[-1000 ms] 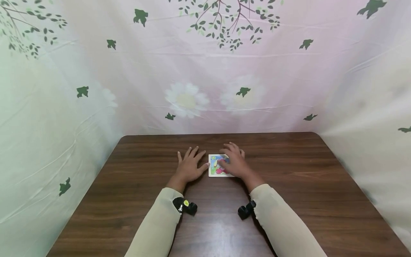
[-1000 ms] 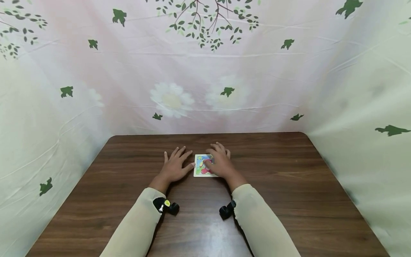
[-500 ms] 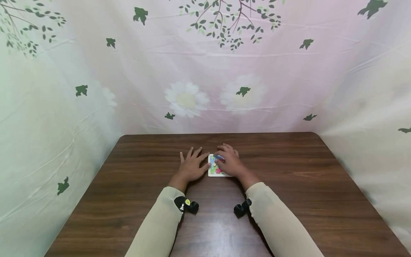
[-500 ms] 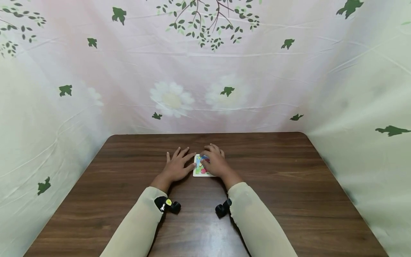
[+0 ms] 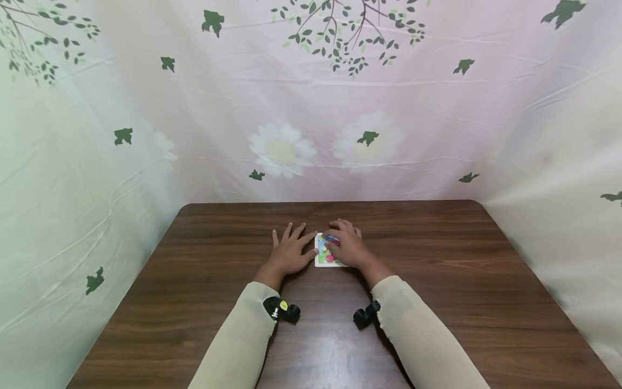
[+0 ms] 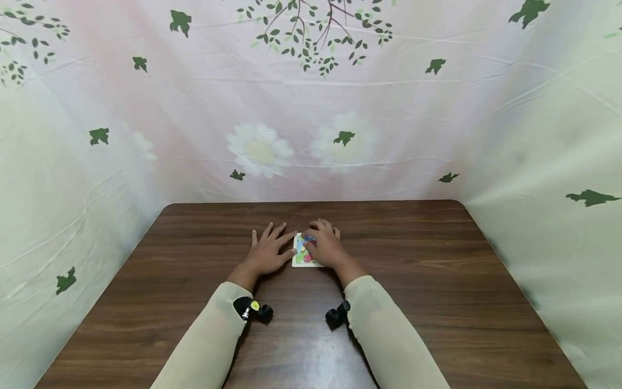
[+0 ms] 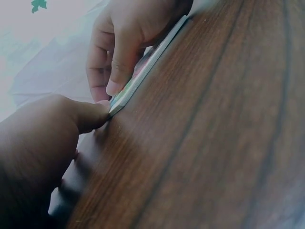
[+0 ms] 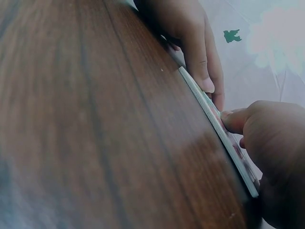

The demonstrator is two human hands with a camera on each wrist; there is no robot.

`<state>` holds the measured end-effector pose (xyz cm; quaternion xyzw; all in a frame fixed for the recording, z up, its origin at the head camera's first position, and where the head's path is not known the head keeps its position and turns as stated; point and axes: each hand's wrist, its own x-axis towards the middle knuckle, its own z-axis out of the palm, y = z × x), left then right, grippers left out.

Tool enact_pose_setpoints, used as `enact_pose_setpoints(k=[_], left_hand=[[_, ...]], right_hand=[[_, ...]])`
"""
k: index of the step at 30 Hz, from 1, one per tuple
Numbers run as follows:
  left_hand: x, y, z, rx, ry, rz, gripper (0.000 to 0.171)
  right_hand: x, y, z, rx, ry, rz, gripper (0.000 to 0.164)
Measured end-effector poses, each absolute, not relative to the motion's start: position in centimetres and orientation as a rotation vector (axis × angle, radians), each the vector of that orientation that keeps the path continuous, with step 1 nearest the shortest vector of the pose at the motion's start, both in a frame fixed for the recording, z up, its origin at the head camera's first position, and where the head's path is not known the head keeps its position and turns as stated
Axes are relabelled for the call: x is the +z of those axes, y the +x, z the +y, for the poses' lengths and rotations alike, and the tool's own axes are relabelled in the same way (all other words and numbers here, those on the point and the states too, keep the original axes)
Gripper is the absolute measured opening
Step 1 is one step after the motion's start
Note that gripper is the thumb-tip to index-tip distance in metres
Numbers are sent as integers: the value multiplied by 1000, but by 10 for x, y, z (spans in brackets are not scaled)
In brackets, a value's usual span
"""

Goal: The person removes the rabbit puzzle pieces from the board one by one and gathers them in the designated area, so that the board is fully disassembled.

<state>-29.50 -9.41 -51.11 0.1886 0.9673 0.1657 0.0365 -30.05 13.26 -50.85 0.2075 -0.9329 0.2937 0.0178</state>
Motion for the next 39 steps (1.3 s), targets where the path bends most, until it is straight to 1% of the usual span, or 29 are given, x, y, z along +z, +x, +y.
enact_pose_setpoints(k=[8, 13, 24, 39], left_hand=[[-510, -295, -95, 508, 586, 2958, 64], [-508, -295, -95, 508, 582, 2944, 65], [-507, -293, -95, 513, 586, 2949, 64], [-506, -293, -94, 497, 569, 2957, 65]], right_hand=[[-503, -299, 129, 912, 588, -2926, 30], [-499, -298, 125, 893, 533, -2931, 27], [-500, -300, 120, 835, 451, -2977, 26], [-500, -298, 112, 833, 414, -3000, 23]])
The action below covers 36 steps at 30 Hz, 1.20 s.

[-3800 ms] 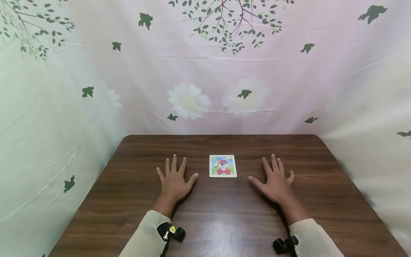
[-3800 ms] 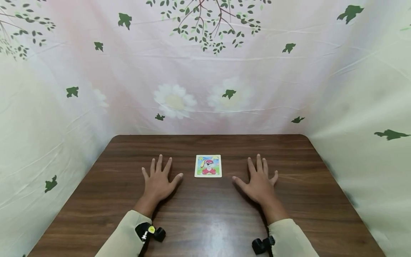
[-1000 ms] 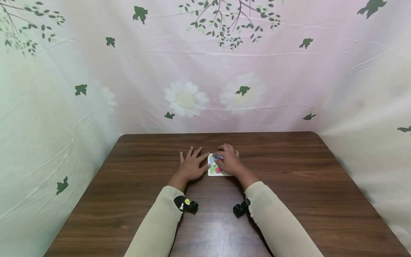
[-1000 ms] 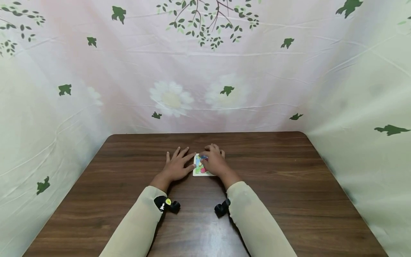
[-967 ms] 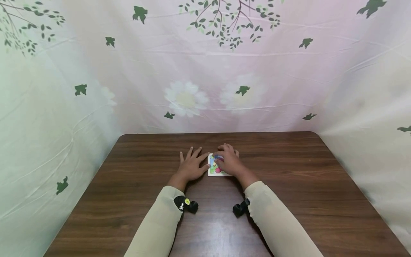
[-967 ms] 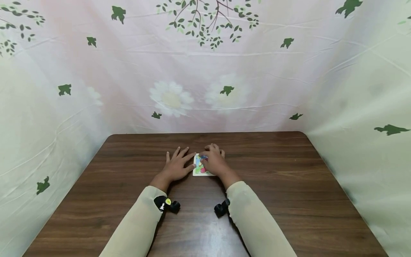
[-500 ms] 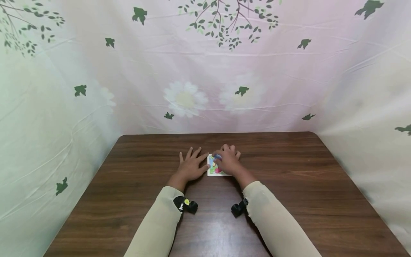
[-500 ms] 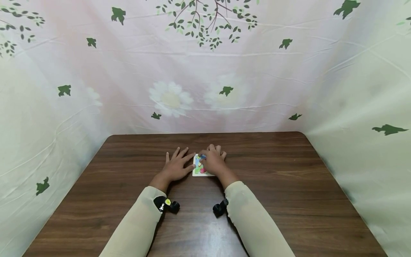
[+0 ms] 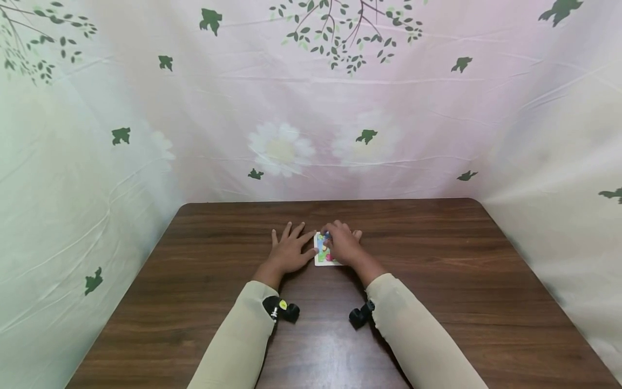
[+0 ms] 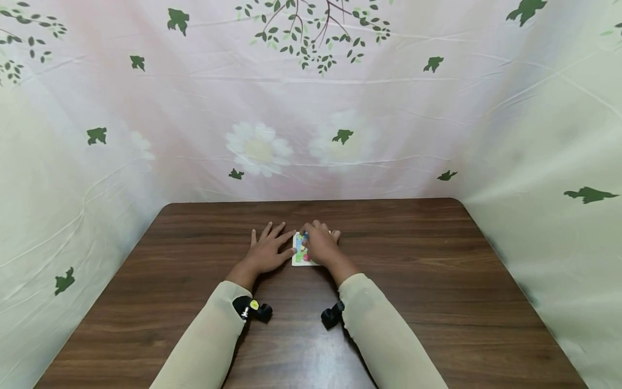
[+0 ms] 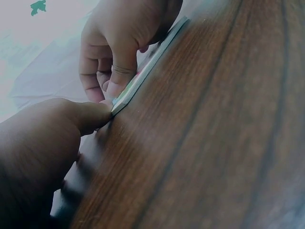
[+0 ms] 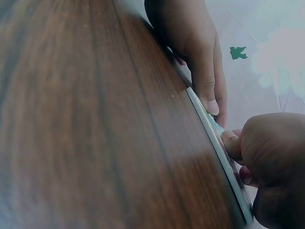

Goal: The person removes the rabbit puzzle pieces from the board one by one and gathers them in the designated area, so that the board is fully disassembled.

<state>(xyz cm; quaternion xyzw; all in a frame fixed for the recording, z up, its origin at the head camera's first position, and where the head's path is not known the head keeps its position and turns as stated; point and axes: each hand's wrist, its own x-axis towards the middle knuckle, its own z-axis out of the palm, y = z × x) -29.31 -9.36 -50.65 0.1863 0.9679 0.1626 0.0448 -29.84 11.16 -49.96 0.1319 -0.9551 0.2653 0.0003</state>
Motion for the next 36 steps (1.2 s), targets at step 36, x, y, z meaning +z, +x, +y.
enact_pose_setpoints(k=[36], left_hand=[[-509, -292, -92, 519, 561, 2968, 63]], right_hand=[[-509, -297, 136, 1019, 506, -2678, 17]])
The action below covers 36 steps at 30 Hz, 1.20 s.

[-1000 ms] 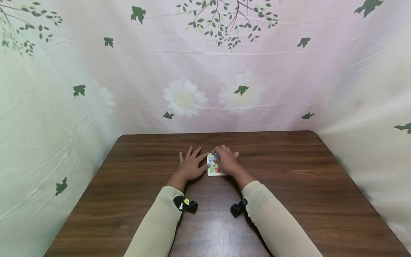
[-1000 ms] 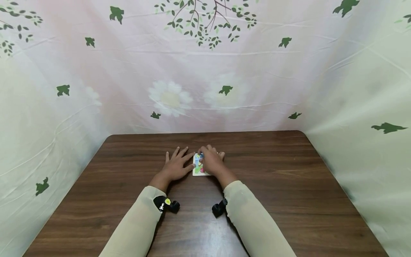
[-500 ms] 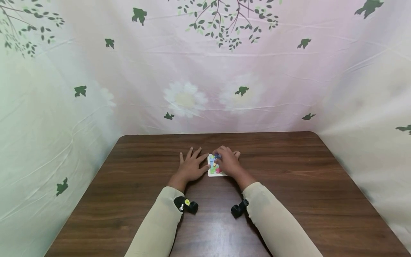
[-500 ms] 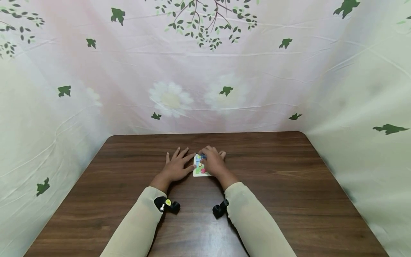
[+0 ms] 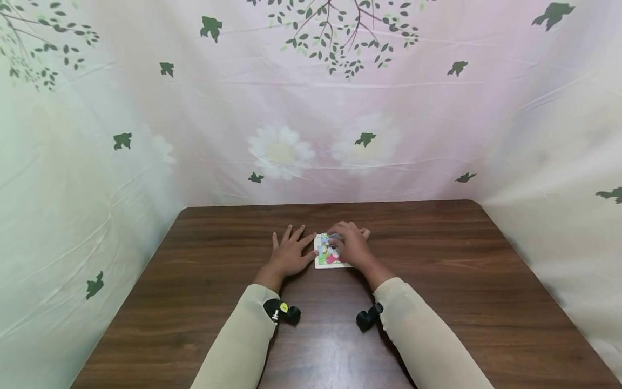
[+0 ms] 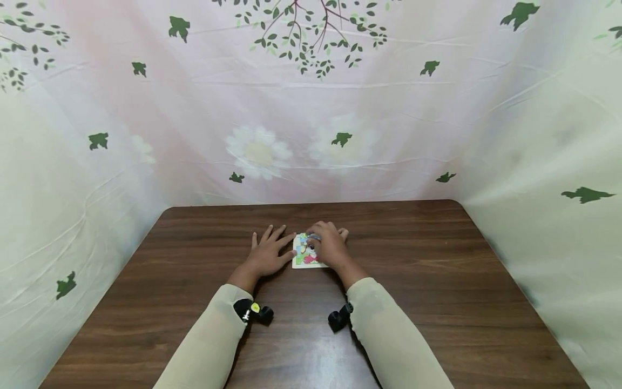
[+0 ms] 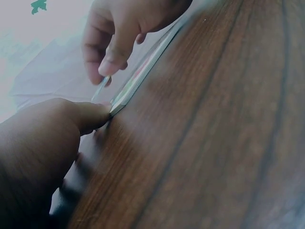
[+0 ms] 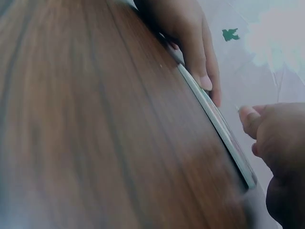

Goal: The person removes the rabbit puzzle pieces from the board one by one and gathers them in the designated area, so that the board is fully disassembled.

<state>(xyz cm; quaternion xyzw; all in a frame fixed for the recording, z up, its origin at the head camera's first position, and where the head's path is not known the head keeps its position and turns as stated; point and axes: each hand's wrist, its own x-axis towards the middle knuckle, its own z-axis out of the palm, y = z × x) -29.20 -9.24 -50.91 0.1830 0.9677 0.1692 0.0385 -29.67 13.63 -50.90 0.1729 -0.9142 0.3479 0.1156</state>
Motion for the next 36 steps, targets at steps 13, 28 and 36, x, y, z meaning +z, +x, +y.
enact_pose_setpoints(k=[13, 28, 36], left_hand=[[-511, -293, -92, 531, 555, 2970, 64], [-512, -293, -92, 539, 544, 2971, 64], [-513, -294, -91, 533, 548, 2976, 64]], right_hand=[[-509, -289, 180, 1120, 443, -2588, 12], [-510, -286, 219, 1118, 307, -2612, 13], [-511, -289, 229, 1123, 239, -2670, 12]])
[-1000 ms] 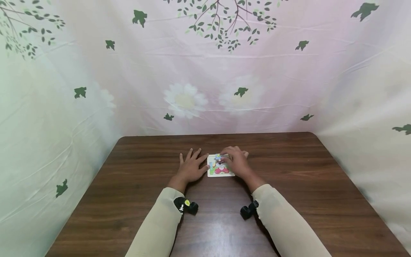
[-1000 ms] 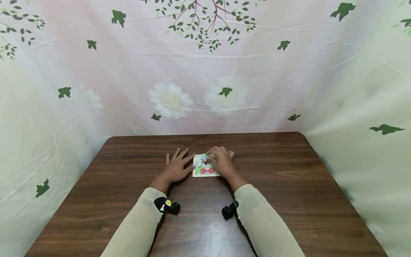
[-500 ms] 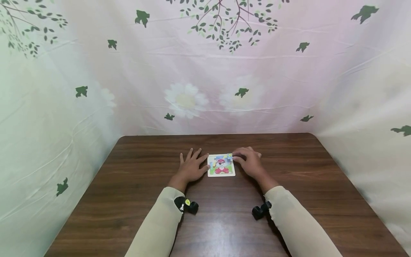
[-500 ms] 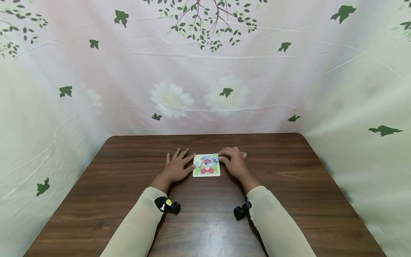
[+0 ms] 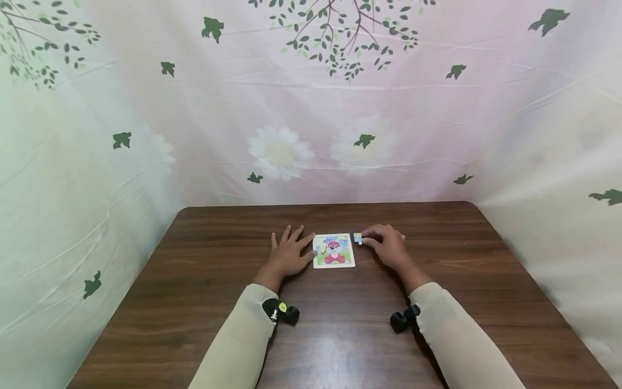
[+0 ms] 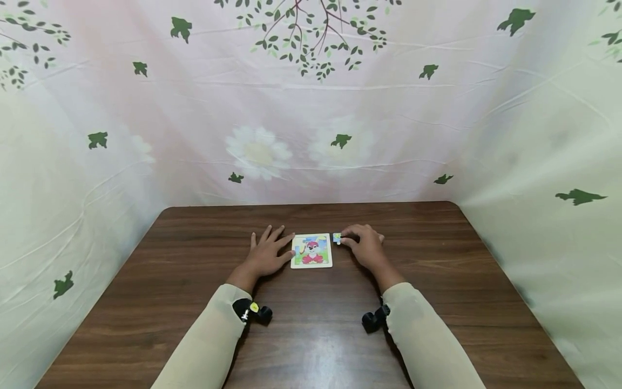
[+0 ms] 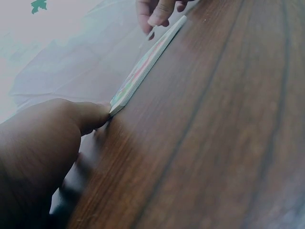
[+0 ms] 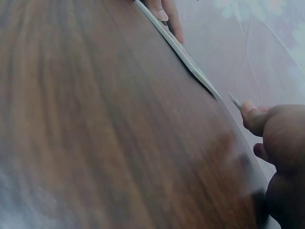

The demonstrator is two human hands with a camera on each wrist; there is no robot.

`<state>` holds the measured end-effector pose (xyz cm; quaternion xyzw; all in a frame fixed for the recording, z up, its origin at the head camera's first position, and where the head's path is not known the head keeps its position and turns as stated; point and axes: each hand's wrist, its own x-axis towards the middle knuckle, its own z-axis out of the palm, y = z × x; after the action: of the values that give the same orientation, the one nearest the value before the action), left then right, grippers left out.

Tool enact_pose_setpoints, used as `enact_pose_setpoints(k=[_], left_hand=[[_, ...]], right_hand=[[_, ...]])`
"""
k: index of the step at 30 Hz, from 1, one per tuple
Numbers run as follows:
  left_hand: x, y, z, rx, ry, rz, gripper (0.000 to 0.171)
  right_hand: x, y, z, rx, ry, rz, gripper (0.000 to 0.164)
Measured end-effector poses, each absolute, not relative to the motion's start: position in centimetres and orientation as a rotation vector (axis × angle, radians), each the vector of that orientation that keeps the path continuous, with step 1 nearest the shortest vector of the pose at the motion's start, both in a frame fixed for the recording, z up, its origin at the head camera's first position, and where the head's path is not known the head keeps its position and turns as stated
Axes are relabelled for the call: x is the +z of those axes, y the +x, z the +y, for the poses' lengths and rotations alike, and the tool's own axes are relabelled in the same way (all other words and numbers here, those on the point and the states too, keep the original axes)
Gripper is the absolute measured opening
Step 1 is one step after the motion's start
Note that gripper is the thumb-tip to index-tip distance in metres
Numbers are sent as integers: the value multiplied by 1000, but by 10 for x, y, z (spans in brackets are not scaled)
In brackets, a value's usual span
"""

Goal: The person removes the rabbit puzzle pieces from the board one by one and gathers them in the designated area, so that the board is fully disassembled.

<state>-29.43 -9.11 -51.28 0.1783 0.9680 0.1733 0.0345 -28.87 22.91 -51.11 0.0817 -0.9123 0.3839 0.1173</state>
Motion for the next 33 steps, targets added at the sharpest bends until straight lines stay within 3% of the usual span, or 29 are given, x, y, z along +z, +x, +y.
enact_pose_setpoints(k=[11, 24, 33], left_hand=[[-511, -294, -92, 532, 567, 2968, 64], [-510, -292, -93, 527, 567, 2959, 64], [-509, -291, -92, 537, 567, 2960, 64]], right_hand=[[-509, -287, 228, 1100, 263, -2713, 11], [-510, -288, 227, 1028, 265, -2837, 24], [-510, -289, 226, 1022, 243, -2855, 24]])
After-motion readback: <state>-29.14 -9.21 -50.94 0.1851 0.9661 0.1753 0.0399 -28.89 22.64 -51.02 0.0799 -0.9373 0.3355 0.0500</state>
